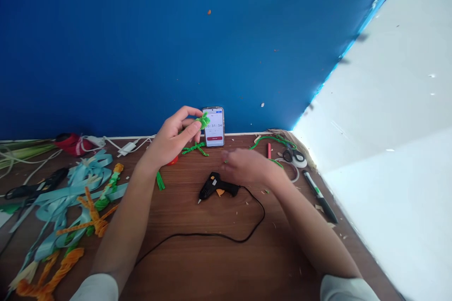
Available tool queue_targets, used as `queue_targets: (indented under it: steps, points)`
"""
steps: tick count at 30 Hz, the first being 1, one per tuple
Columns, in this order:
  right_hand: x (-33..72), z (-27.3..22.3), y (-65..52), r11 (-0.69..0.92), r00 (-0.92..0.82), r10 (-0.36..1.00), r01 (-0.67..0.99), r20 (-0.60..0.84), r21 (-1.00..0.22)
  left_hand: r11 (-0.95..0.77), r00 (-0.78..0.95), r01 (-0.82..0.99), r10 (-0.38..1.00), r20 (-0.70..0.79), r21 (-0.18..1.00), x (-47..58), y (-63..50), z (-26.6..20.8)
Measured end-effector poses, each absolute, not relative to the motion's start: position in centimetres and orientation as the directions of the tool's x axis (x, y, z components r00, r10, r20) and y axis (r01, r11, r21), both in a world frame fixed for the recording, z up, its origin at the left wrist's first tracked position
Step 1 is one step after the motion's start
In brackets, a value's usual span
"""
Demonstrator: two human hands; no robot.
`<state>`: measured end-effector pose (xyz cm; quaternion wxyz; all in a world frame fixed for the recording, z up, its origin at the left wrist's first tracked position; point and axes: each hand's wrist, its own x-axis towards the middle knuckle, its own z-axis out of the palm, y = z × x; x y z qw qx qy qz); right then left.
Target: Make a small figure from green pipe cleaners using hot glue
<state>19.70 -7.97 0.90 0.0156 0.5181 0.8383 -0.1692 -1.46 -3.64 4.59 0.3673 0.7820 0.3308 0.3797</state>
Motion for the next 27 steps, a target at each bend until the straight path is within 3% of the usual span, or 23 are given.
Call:
queue_targets:
  steps: [4, 7, 14, 27]
  points:
    - [21.6, 4.2, -9.0, 0.422, -0.338, 0.904, 0.800, 0.260, -0.426, -0.524, 0.524, 0.275, 0.785, 0.332, 0.806, -1.2, -3.9, 4.7]
    - [21.3, 4.7, -9.6, 0.486, -0.242, 0.851, 0.697, 0.465, -0.527, -0.539, 0.557, 0.284, 0.766, 0.321, 0.793, -0.8, -4.1, 4.7]
    - [20.1, 3.5, -9.0, 0.600, -0.251, 0.752, 0.645, 0.610, -0.474, -0.550, 0.624, 0.284, 0.728, 0.283, 0.786, -0.2, -4.7, 4.7]
    - [20.3, 2.9, -8.4, 0.658, -0.288, 0.697, 0.620, 0.656, -0.427, -0.538, 0.631, 0.296, 0.731, 0.262, 0.789, 0.2, -5.2, 4.8]
